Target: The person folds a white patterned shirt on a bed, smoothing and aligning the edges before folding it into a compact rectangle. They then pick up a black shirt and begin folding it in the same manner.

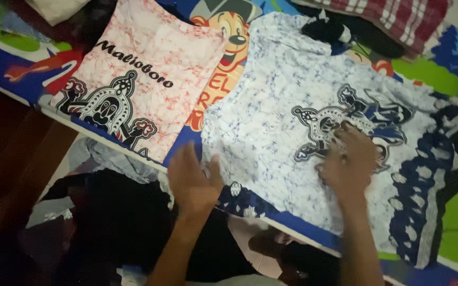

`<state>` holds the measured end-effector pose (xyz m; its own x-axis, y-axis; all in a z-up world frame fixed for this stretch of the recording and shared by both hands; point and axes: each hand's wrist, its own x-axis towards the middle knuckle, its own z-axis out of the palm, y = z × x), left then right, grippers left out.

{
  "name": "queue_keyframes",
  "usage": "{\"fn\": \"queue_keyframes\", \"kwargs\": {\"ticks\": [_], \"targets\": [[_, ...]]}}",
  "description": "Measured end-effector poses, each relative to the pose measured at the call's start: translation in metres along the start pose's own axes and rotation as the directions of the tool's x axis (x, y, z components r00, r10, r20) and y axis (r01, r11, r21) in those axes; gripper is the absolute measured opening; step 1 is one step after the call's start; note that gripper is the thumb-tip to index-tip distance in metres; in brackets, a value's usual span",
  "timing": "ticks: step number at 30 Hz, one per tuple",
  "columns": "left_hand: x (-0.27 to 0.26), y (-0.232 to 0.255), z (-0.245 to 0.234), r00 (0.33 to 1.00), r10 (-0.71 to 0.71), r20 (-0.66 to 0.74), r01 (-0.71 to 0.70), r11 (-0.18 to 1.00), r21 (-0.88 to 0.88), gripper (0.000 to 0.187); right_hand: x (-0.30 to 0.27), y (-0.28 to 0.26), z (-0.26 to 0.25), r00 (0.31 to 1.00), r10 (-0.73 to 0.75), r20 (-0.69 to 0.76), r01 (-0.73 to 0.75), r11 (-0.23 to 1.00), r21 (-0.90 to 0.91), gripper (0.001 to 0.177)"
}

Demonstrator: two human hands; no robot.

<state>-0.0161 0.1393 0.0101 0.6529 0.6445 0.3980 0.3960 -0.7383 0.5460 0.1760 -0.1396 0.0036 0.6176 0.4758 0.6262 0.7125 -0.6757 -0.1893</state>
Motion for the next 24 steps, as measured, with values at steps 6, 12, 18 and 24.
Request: {"fn": "queue_keyframes", "kwargs": {"ticks": [6, 12, 18, 24], "targets": [[-0.042, -0.011, -0.018, 0.994, -0.091, 0.059, 0.092, 0.995, -0.023, 0.037, -0.130, 0.037, -0.134, 0.882, 0.463, -0.093, -0.299, 0.393, -0.870, 0.059], [-0.058, -0.020, 0.000, 0.991, -0.073, 0.108, 0.077, 0.997, -0.031, 0.007, -0.256, 0.134, -0.122, 0.740, 0.672, -0.016, -0.479, 0.511, -0.714, 0.039], [-0.058, -0.030, -0.004, 0.996, -0.048, 0.072, 0.065, 0.965, -0.255, 0.019, -0.308, 0.199, -0.148, 0.738, 0.633, -0.234, -0.674, 0.676, -0.297, 0.028], [-0.060, -0.035, -0.013, 0.989, -0.100, 0.113, 0.115, 0.984, -0.136, 0.031, -0.311, 0.161, -0.170, 0.620, 0.769, -0.153, -0.783, 0.596, -0.178, 0.039]]}}
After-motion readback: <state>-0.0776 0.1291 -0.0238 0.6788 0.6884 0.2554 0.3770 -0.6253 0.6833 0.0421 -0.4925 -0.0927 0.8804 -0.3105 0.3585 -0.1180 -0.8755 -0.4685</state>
